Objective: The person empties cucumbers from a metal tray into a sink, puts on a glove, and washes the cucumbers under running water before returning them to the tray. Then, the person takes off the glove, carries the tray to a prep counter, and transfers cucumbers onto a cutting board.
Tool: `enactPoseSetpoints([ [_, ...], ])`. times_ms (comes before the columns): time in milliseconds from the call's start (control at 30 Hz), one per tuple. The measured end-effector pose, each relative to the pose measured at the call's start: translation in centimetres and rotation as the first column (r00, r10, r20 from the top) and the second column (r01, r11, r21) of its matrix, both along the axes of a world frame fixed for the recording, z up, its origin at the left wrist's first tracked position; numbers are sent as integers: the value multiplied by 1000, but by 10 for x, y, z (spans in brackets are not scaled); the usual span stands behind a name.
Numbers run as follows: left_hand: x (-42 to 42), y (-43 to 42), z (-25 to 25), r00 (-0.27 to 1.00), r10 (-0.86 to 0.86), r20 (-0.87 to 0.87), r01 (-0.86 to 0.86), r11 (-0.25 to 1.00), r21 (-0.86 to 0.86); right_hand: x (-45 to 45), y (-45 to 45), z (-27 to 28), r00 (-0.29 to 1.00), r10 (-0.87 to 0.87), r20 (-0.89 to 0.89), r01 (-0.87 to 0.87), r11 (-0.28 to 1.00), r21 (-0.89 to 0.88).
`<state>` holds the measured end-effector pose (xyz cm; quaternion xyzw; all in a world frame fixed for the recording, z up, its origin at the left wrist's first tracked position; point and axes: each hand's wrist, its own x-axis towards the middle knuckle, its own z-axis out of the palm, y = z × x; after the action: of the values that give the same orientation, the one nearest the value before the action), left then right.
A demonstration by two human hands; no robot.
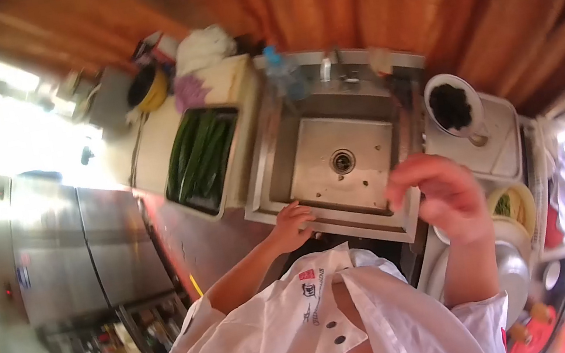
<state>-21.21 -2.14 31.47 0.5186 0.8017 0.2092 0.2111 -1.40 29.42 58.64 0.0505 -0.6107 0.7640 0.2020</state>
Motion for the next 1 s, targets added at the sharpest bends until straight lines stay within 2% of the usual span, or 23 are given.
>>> enactPoseSetpoints([
  [33, 0, -23, 7, 999, 49, -3, -49, 999, 1, -9, 5, 2, 949, 201, -242, -237, 963, -130],
  [67, 0, -47, 15, 976, 182, 122, -178, 983, -40, -28, 7, -16, 897, 267, -353, -351, 915, -200],
  [100, 0, -72, 22, 921, 306, 242, -292, 952, -92, -49, 2, -55, 955, 179, -238, -231, 950, -212],
  [133, -1, -95, 31, 912, 329, 244, -317, 944, -89, -73, -3, -104, 1000, -1, 8, 1, 997, -79],
  [167, -4, -118, 39, 891, 406, 203, -403, 913, -58, -95, -11, -159, 909, -298, 293, 162, 898, 409],
  [200, -7, -141, 43, 863, 476, 167, -480, 877, -22, -104, -25, -214, 769, -538, 346, 58, 598, 800],
  [233, -14, -172, 33, 812, 538, 227, -559, 828, 39, -105, -43, -250, 704, -635, 319, -70, 385, 920],
  [267, -32, -198, 17, 758, 583, 291, -631, 768, 105, -106, -65, -262, 694, -659, 290, -128, 283, 950],
  [333, -67, -247, 8, 593, 729, 342, -778, 629, 10, -103, -108, -240, 746, -583, 320, -166, 303, 939],
  [367, -72, -263, 6, 590, 725, 355, -774, 633, -6, -89, -128, -248, 737, -587, 335, -184, 303, 935],
  [433, -129, -264, 7, 267, 769, 580, -934, 354, -40, -102, -151, -267, 771, -385, 508, -202, 608, 768],
  [467, -150, -262, 14, 282, 756, 591, -924, 379, -43, -104, -164, -269, 757, -411, 509, -193, 604, 773],
  [533, -192, -249, 32, 82, 630, 772, -937, 313, -155, -106, -189, -269, 710, -446, 544, -152, 658, 737],
  [567, -212, -249, 29, 89, 620, 779, -925, 342, -167, -106, -206, -263, 687, -473, 552, -144, 656, 741],
  [633, -252, -240, 22, -117, 534, 838, -956, 167, -240, -114, -234, -249, 507, -385, 771, -124, 853, 507],
  [667, -264, -239, 16, -115, 521, 846, -949, 193, -248, -119, -245, -245, 488, -411, 770, -111, 846, 522],
  [767, -289, -243, 0, -52, 564, 824, -984, 114, -140, -133, -281, -240, 503, -386, 773, -112, 858, 501],
  [800, -286, -238, 9, -66, 574, 816, -986, 87, -141, -143, -289, -240, 510, -344, 788, -79, 894, 441],
  [833, -282, -237, 7, -56, 572, 818, -984, 109, -143, -155, -295, -242, 524, -301, 797, -46, 924, 379],
  [867, -275, -241, 6, -16, 536, 844, -982, 152, -115, -167, -299, -246, 580, -310, 753, -61, 906, 420],
  [900, -266, -243, 4, 24, 496, 868, -978, 190, -82, -184, -304, -241, 579, -325, 748, -46, 903, 428],
  [1000, -218, -251, 19, -187, 392, 901, -920, 251, -301, -247, -315, -219, 615, -319, 721, 17, 920, 392],
])
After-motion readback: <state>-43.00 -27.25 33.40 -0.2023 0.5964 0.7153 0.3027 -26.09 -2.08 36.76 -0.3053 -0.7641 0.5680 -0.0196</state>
